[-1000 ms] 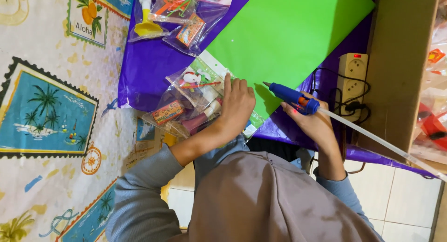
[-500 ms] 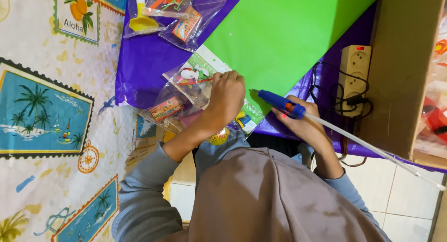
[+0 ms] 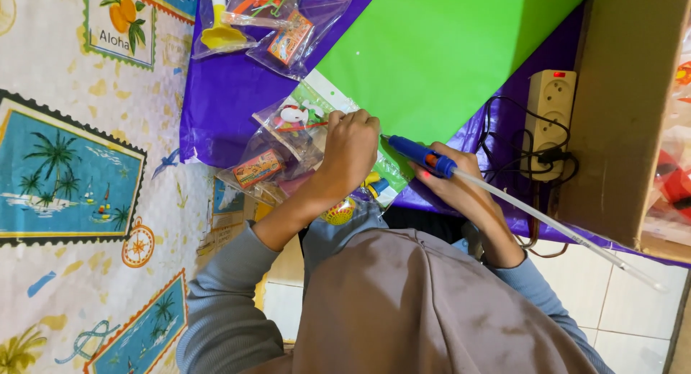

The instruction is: Sealing plastic bags containing small toys using a hot glue gun.

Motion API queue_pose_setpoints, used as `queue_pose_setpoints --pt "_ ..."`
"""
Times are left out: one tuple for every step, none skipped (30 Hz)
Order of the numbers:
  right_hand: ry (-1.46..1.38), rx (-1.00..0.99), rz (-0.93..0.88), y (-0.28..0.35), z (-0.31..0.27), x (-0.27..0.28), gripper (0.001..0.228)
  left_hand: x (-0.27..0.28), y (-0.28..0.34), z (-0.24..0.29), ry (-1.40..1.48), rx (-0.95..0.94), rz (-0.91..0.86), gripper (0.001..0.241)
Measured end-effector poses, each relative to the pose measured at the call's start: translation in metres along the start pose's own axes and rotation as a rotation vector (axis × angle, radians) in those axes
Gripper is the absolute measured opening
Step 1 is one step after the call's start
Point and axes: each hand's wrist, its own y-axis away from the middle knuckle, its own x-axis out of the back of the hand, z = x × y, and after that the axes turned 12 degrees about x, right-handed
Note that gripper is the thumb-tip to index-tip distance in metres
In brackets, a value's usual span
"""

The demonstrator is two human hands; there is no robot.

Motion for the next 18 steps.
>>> queue_pose_setpoints --pt "0.000 -0.001 0.000 0.000 0.000 0.000 0.025 0.001 0.000 0.000 0.001 0.000 -0.001 0.011" --pt "0.004 -0.002 -0.002 -0.001 0.000 -0.001 0.025 0.002 0.000 0.001 0.005 0.001 -0.005 0.011" --pt "0.009 -0.001 -0.001 -0.002 0.000 -0.001 0.025 0.003 0.000 0.001 0.010 0.000 -0.008 0.011" --pt "0.010 -0.001 0.001 -0.002 0.002 -0.002 0.025 0.004 0.000 0.001 0.010 -0.002 -0.007 0.011" --pt "0.018 0.000 -0.004 -0.002 0.004 -0.003 0.026 0.005 0.000 0.001 0.011 0.001 -0.018 0.011" --pt "0.027 0.001 -0.008 -0.002 0.006 -0.005 0.027 0.007 0.000 0.001 0.012 0.004 -0.029 0.011" --pt "0.027 0.001 -0.010 -0.004 -0.012 0.000 0.027 0.005 0.000 0.001 0.013 0.006 -0.030 0.011" --pt "0.029 0.012 -0.010 -0.006 -0.030 0.005 0.026 0.004 0.000 0.000 0.022 0.007 -0.029 0.012" --pt "0.031 0.023 -0.009 -0.009 -0.048 0.009 0.025 0.002 0.000 0.000 0.032 0.007 -0.028 0.012" --pt "0.032 0.023 -0.009 -0.007 -0.041 0.006 0.025 0.003 0.000 0.000 0.033 0.008 -0.029 0.012" --pt "0.047 -0.024 -0.013 -0.007 -0.034 0.002 0.027 0.003 0.000 0.000 0.026 0.008 -0.028 0.012" --pt "0.063 -0.071 -0.016 -0.006 -0.028 -0.001 0.029 0.003 0.000 0.000 0.020 0.008 -0.026 0.011" --pt "0.063 -0.070 -0.015 -0.006 -0.024 -0.002 0.029 0.004 0.000 0.000 0.019 0.007 -0.025 0.011" --pt "0.085 -0.076 -0.021 -0.005 -0.021 -0.003 0.030 0.004 0.000 0.000 0.009 0.003 -0.020 0.011" --pt "0.106 -0.083 -0.029 -0.005 -0.018 -0.004 0.032 0.004 0.000 0.000 -0.001 0.001 -0.015 0.011" --pt "0.106 -0.082 -0.029 -0.005 -0.020 -0.003 0.032 0.005 0.000 0.000 -0.002 0.002 -0.015 0.011" --pt "0.110 -0.090 -0.029 -0.005 -0.022 -0.003 0.032 0.006 0.000 0.001 -0.004 0.002 -0.016 0.011" --pt "0.113 -0.098 -0.029 -0.005 -0.023 -0.002 0.031 0.007 0.000 0.001 -0.007 0.002 -0.017 0.011"
